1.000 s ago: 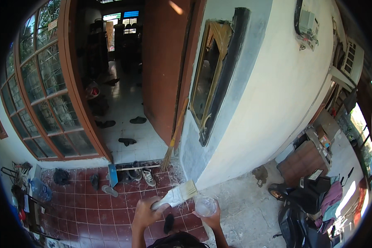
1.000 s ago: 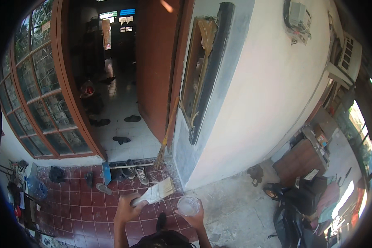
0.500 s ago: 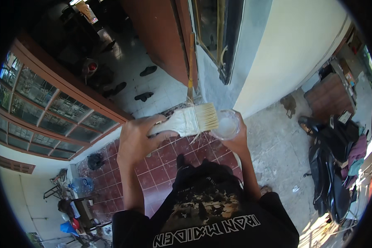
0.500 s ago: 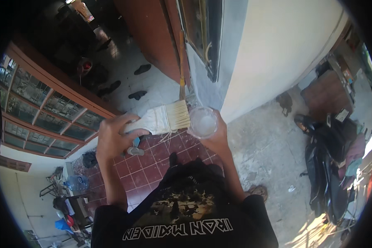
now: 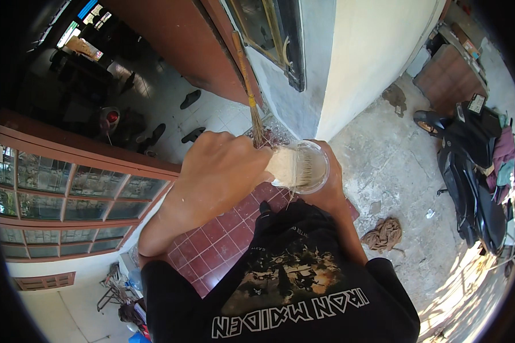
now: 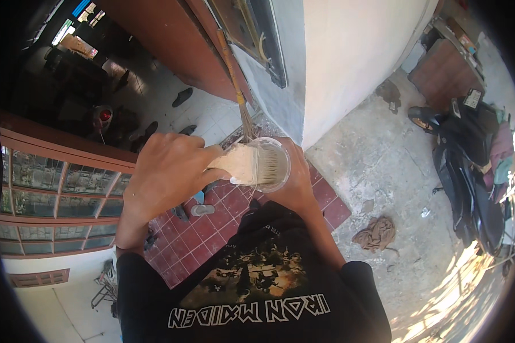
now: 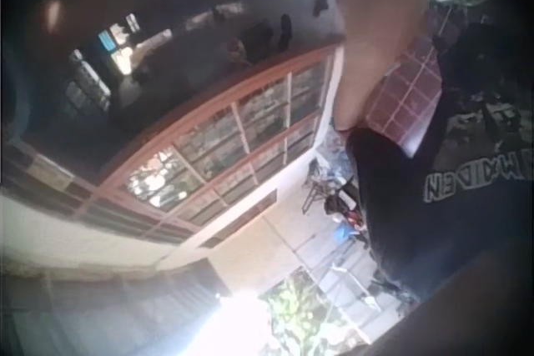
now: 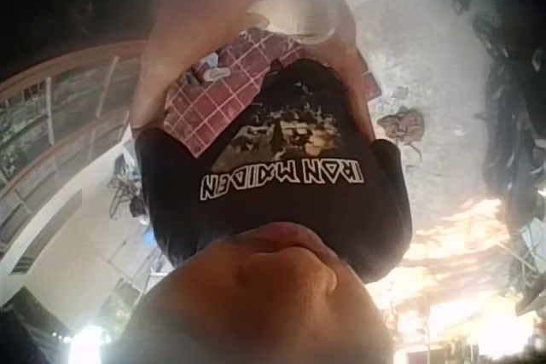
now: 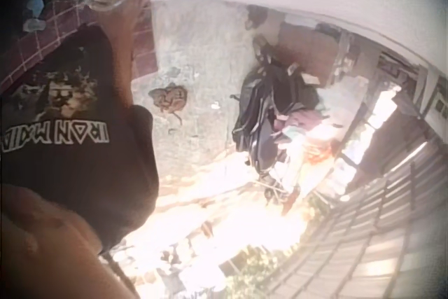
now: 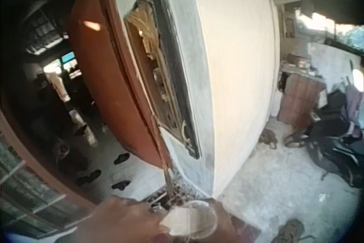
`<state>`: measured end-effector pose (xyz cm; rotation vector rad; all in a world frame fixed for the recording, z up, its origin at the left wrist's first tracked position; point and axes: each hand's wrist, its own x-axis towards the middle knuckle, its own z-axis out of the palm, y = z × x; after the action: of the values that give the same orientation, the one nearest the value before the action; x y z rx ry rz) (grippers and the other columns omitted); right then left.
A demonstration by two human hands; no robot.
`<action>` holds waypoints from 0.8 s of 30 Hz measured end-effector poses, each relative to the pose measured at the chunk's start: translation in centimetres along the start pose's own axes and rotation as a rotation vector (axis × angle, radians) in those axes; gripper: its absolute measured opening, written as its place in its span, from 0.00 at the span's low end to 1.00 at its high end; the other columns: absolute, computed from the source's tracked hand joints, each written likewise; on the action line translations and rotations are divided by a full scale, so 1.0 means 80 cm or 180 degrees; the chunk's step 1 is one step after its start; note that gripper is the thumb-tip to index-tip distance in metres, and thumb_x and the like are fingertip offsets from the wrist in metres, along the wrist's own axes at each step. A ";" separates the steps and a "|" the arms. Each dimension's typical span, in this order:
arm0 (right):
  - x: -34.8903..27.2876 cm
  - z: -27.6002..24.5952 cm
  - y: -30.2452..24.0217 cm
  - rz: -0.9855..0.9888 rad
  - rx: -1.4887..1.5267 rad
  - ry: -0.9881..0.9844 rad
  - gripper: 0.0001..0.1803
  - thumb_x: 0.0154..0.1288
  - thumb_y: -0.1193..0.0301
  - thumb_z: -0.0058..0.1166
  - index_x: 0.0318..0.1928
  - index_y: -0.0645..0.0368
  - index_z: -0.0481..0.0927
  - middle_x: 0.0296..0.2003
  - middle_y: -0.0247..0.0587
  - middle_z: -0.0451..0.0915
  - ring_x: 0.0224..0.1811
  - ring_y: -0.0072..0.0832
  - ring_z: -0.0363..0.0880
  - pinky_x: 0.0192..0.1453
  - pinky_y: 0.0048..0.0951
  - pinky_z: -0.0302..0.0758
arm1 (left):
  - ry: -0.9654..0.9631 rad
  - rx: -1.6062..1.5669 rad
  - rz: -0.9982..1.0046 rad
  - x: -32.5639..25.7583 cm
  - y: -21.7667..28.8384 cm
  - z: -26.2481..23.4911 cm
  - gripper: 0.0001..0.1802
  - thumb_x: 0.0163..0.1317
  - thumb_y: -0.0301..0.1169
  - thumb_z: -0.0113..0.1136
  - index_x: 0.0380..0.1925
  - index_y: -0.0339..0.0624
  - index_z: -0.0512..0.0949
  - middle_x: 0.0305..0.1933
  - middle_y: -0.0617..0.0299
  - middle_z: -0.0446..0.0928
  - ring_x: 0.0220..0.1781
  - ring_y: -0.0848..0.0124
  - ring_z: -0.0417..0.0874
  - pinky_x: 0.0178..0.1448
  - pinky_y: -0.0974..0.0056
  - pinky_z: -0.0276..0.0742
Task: The person paints an outdoor wall with a brush dipped in a cup of paint, walks indoors carrying the brush and cup, and applies paint to an indoor wall.
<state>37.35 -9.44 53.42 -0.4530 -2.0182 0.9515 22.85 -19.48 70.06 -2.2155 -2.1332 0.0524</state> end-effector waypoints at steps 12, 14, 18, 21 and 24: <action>-0.022 0.028 -0.018 0.0647 0.0218 0.0221 0.36 0.33 0.66 0.73 0.46 0.61 0.68 0.40 0.43 0.74 0.42 0.34 0.76 0.45 0.33 0.71 | -0.0498 -0.0035 0.0632 0.026 0.042 0.008 0.03 0.38 0.22 0.62 0.16 0.42 0.78 0.20 0.56 0.77 0.27 0.64 0.82 0.29 0.66 0.73; -0.028 0.029 -0.013 0.0585 0.0307 0.0178 0.37 0.34 0.67 0.72 0.47 0.61 0.67 0.39 0.44 0.74 0.42 0.33 0.75 0.45 0.33 0.71 | -0.0410 -0.0087 0.0649 0.025 0.044 0.017 0.03 0.39 0.23 0.62 0.16 0.41 0.78 0.21 0.56 0.77 0.28 0.65 0.82 0.29 0.67 0.73; -0.035 0.030 -0.015 0.0707 0.0010 0.0089 0.38 0.33 0.65 0.73 0.47 0.61 0.67 0.40 0.44 0.73 0.43 0.34 0.75 0.46 0.35 0.70 | -0.0445 -0.0014 0.0738 0.026 0.049 0.033 0.02 0.40 0.24 0.61 0.18 0.40 0.78 0.21 0.57 0.77 0.29 0.66 0.82 0.30 0.67 0.74; -0.041 0.029 -0.013 0.1100 -0.0179 -0.0174 0.40 0.31 0.64 0.73 0.47 0.62 0.66 0.41 0.45 0.72 0.43 0.36 0.74 0.47 0.36 0.70 | -0.0583 -0.0103 0.0776 0.028 0.047 0.029 0.02 0.41 0.24 0.61 0.18 0.40 0.79 0.21 0.57 0.77 0.29 0.66 0.82 0.30 0.67 0.74; -0.042 0.031 -0.008 0.1066 -0.0155 -0.0170 0.41 0.31 0.63 0.73 0.48 0.62 0.66 0.42 0.46 0.72 0.44 0.37 0.73 0.47 0.37 0.69 | -0.0434 0.0028 0.0880 0.029 0.048 0.040 0.01 0.41 0.24 0.61 0.18 0.40 0.79 0.22 0.58 0.78 0.29 0.66 0.82 0.31 0.67 0.74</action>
<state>37.32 -13.00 51.20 -0.8191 -2.0546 1.1254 26.50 -17.20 66.68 -2.5529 -1.8638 0.2321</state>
